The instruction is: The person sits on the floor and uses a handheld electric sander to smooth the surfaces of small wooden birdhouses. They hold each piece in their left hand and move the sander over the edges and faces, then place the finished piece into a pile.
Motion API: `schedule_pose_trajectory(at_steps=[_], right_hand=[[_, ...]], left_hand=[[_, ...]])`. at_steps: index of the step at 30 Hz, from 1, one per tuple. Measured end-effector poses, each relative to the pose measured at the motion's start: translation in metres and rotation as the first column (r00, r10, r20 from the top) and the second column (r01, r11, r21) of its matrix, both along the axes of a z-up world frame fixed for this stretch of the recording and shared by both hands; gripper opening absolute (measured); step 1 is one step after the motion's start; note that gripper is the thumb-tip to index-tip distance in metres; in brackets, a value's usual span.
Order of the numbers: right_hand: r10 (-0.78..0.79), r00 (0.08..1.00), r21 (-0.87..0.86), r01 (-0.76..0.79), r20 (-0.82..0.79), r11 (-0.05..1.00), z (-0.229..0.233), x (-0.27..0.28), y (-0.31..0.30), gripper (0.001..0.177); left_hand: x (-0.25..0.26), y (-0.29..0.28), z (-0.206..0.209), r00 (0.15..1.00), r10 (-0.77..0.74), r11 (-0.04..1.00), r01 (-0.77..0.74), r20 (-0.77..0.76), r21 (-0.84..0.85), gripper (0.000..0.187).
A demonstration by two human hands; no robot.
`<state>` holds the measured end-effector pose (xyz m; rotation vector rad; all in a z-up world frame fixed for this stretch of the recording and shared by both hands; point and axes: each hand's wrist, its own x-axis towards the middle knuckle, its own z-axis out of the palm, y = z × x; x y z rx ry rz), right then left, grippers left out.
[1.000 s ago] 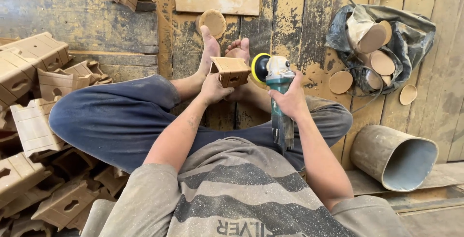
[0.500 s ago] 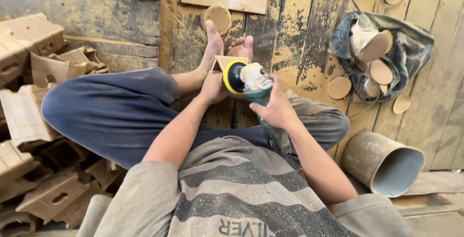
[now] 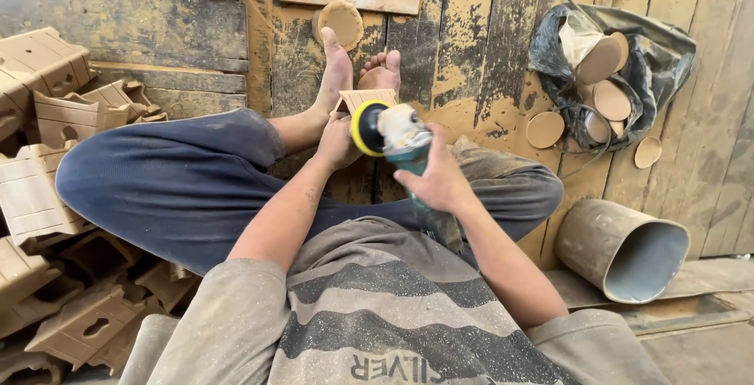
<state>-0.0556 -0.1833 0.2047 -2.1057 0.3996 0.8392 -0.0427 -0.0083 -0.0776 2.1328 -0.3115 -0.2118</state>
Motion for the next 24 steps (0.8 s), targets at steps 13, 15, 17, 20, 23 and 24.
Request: schedule_pose_trajectory(at_steps=[13,15,17,20,23,24], right_hand=[[0.01,1.0,-0.173,-0.015,-0.03,0.985,-0.039,0.01,-0.042,0.093],[-0.024,1.0,-0.205,0.027,0.015,0.978,-0.048,0.006,-0.055,0.092],[-0.085,0.996,-0.176,0.088,0.024,0.98,-0.047,0.004,-0.057,0.093],[-0.049,0.999,-0.038,0.049,0.004,0.998,-0.021,-0.004,-0.027,0.09],[0.119,0.991,0.046,-0.116,-0.059,0.992,0.015,-0.001,0.008,0.087],[0.115,0.991,0.048,-0.113,-0.062,0.992,0.013,-0.002,0.009,0.087]], left_hand=[[-0.007,0.001,0.002,0.996,0.01,1.0,-0.011,0.09,0.012,0.02],[-0.008,0.0,0.004,0.993,-0.015,1.0,0.014,0.118,0.012,0.021],[-0.008,0.0,0.008,0.986,-0.012,0.999,0.006,0.166,0.034,0.02],[-0.007,0.002,0.016,0.972,-0.031,0.999,0.023,0.232,0.036,0.015],[-0.006,0.002,0.016,0.972,-0.05,0.998,0.039,0.229,0.049,0.015],[-0.006,0.002,0.016,0.973,-0.054,0.998,0.043,0.226,0.05,0.015]])
